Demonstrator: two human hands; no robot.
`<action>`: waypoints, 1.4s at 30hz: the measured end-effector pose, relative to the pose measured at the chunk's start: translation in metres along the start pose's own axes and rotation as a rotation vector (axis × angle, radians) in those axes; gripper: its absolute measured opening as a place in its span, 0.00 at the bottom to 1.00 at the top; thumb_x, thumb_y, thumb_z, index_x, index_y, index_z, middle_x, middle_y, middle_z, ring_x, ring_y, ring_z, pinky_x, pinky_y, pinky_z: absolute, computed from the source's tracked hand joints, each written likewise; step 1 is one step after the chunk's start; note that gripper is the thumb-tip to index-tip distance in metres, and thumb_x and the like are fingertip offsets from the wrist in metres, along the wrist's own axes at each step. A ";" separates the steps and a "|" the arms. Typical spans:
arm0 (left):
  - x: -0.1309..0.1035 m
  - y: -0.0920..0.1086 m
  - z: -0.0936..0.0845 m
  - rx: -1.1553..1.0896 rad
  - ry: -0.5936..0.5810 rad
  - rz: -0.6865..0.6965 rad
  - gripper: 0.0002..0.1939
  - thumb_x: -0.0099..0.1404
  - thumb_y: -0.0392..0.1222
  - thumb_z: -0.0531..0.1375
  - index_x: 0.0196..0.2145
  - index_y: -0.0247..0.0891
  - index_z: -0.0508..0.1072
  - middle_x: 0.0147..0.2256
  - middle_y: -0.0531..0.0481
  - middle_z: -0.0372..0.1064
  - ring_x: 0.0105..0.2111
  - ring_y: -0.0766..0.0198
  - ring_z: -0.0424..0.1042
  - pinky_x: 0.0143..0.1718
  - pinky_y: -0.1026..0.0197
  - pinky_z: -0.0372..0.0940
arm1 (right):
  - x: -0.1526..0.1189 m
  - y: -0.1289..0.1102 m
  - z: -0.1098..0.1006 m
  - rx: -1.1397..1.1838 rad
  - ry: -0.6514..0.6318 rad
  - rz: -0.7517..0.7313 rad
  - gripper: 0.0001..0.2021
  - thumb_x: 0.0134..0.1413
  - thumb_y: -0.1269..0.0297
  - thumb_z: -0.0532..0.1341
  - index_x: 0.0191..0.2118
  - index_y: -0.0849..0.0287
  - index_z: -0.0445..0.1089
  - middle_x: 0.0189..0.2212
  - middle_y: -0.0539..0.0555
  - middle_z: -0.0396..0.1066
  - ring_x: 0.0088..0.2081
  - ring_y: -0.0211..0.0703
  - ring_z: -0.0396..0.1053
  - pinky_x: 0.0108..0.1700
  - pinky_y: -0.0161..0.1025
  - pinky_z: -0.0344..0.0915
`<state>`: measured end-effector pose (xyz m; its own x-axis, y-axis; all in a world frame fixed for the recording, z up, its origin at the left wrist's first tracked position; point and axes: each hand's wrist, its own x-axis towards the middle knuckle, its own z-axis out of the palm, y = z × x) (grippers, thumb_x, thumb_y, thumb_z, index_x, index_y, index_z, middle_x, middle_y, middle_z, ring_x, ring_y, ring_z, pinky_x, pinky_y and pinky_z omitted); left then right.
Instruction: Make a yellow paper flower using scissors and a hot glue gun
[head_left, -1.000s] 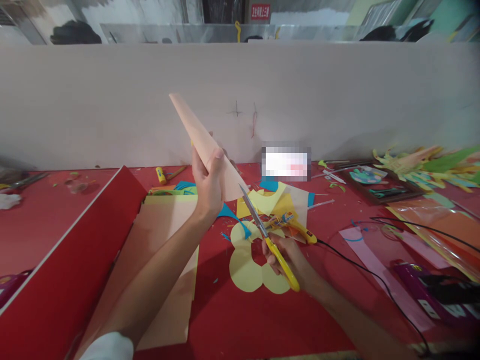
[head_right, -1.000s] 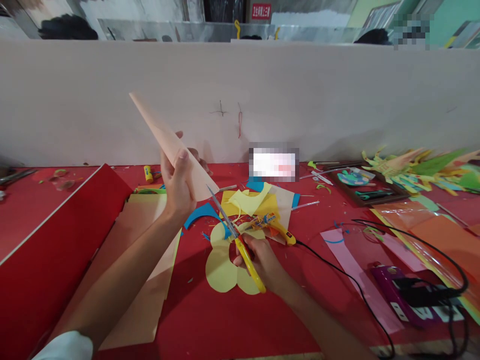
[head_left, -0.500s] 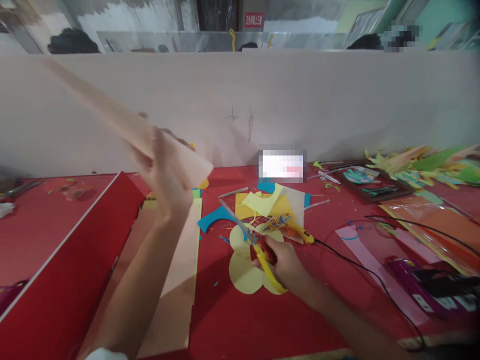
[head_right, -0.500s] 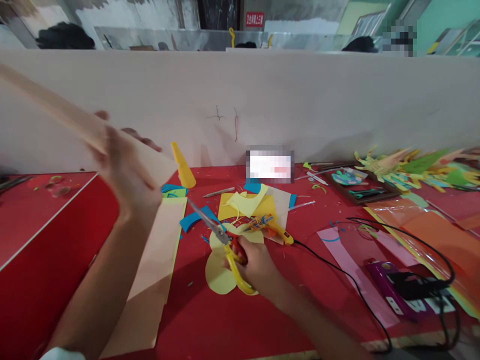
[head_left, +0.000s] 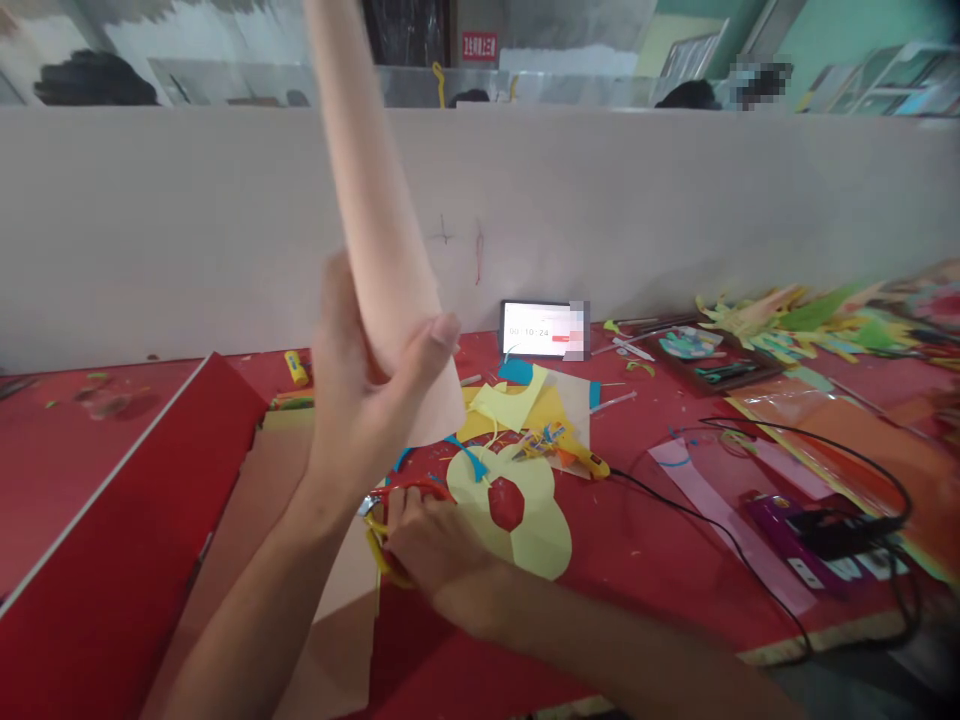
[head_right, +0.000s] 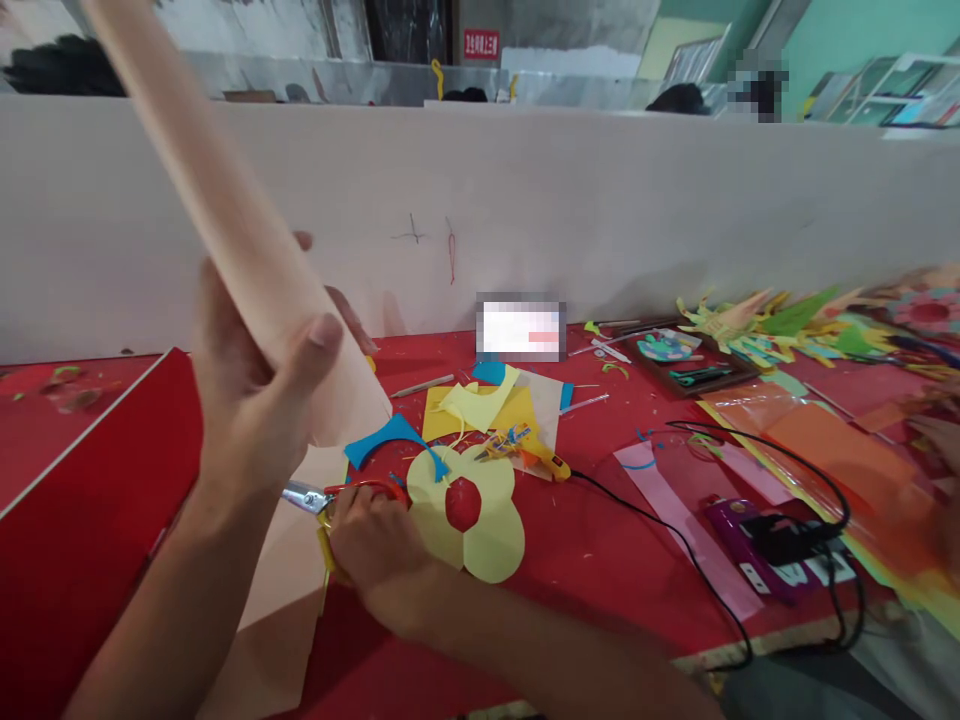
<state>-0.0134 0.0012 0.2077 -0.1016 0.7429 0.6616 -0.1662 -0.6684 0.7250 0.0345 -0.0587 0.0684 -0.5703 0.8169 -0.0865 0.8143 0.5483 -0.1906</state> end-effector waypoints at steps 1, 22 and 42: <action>0.000 -0.002 -0.002 0.062 -0.081 -0.004 0.23 0.60 0.46 0.75 0.51 0.44 0.75 0.42 0.46 0.74 0.42 0.53 0.77 0.35 0.57 0.76 | 0.004 -0.006 0.001 -0.024 0.017 -0.006 0.11 0.69 0.69 0.59 0.51 0.73 0.71 0.42 0.69 0.78 0.43 0.54 0.79 0.35 0.42 0.74; -0.035 -0.186 -0.047 0.492 0.053 -0.176 0.27 0.60 0.48 0.72 0.52 0.41 0.65 0.40 0.50 0.71 0.40 0.58 0.74 0.43 0.54 0.73 | -0.093 0.221 -0.007 -0.242 0.609 0.443 0.20 0.72 0.44 0.56 0.37 0.57 0.68 0.34 0.61 0.74 0.38 0.55 0.70 0.33 0.43 0.56; -0.067 -0.115 -0.043 0.550 -0.071 0.288 0.06 0.77 0.44 0.57 0.45 0.44 0.73 0.37 0.50 0.77 0.38 0.61 0.78 0.43 0.55 0.73 | -0.098 0.214 0.019 -0.159 0.300 0.569 0.19 0.67 0.46 0.60 0.46 0.59 0.66 0.43 0.64 0.74 0.47 0.61 0.72 0.39 0.46 0.63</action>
<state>-0.0300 0.0300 0.0712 0.0011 0.5387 0.8425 0.3899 -0.7761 0.4957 0.2626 -0.0251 0.0175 -0.0106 0.9887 0.1493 0.9987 0.0178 -0.0468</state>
